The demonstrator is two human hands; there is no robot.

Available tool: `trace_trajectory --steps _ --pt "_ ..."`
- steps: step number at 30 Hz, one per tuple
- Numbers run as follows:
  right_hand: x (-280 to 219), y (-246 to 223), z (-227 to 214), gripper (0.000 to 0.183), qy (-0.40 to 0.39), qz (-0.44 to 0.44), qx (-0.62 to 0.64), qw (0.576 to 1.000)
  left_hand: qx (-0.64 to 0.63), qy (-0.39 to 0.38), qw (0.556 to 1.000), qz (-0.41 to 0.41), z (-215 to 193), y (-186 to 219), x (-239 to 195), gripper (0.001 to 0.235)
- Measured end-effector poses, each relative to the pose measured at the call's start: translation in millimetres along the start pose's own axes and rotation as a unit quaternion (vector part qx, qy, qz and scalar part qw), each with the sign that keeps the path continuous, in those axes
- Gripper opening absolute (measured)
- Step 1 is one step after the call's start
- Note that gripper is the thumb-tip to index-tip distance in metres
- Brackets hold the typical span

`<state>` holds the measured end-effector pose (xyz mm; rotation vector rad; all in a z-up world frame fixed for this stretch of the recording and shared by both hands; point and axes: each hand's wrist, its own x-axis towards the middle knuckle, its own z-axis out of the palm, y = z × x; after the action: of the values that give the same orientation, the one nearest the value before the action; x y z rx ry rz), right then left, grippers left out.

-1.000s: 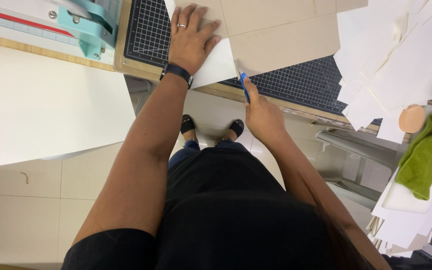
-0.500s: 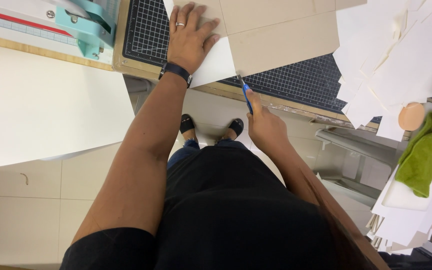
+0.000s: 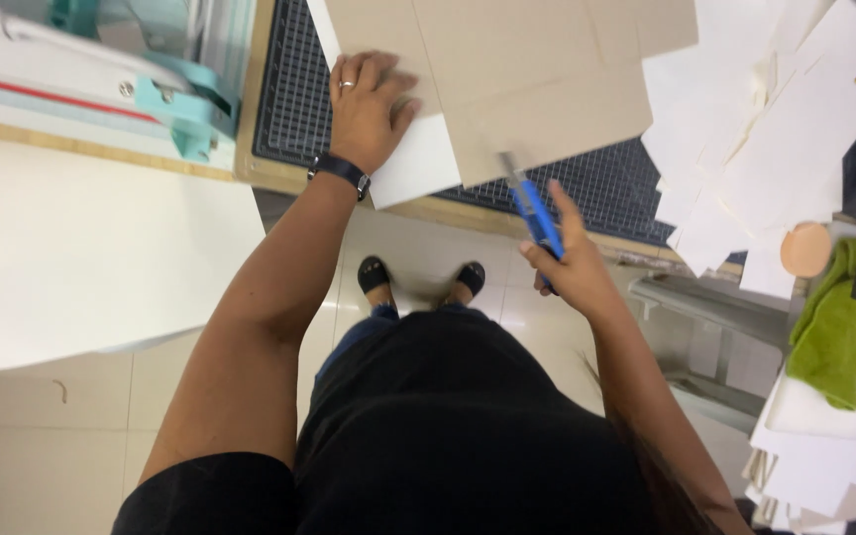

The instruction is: Cutting cardboard sheets into specific shapes using a utility knife on a cutting mat.

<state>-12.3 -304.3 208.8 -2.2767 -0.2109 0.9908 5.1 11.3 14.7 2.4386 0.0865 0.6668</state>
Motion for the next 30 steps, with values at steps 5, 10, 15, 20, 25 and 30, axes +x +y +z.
trace_trajectory --steps 5,10,15,20,25,30 --pt "78 55 6 0.026 0.203 0.034 0.395 0.895 0.043 -0.068 0.994 -0.078 9 -50 70 0.039" --pt "146 75 5 0.022 0.317 0.015 0.627 0.711 0.106 -0.217 0.954 -0.176 -15 -73 148 0.071" --pt "150 34 -3 0.020 0.352 0.131 0.607 0.700 0.137 -0.313 0.916 -0.210 -35 -87 185 0.123" --pt "158 29 -11 0.033 0.363 0.190 0.564 0.717 0.148 -0.308 0.918 -0.202 -60 -69 182 0.123" --pt "154 47 0 0.042 0.422 0.146 0.537 0.716 0.149 -0.287 0.928 -0.187 -68 -55 140 0.116" --pt "104 44 3 0.062 0.453 -0.009 0.329 0.829 0.128 -0.237 0.944 -0.192 -83 -30 77 0.107"
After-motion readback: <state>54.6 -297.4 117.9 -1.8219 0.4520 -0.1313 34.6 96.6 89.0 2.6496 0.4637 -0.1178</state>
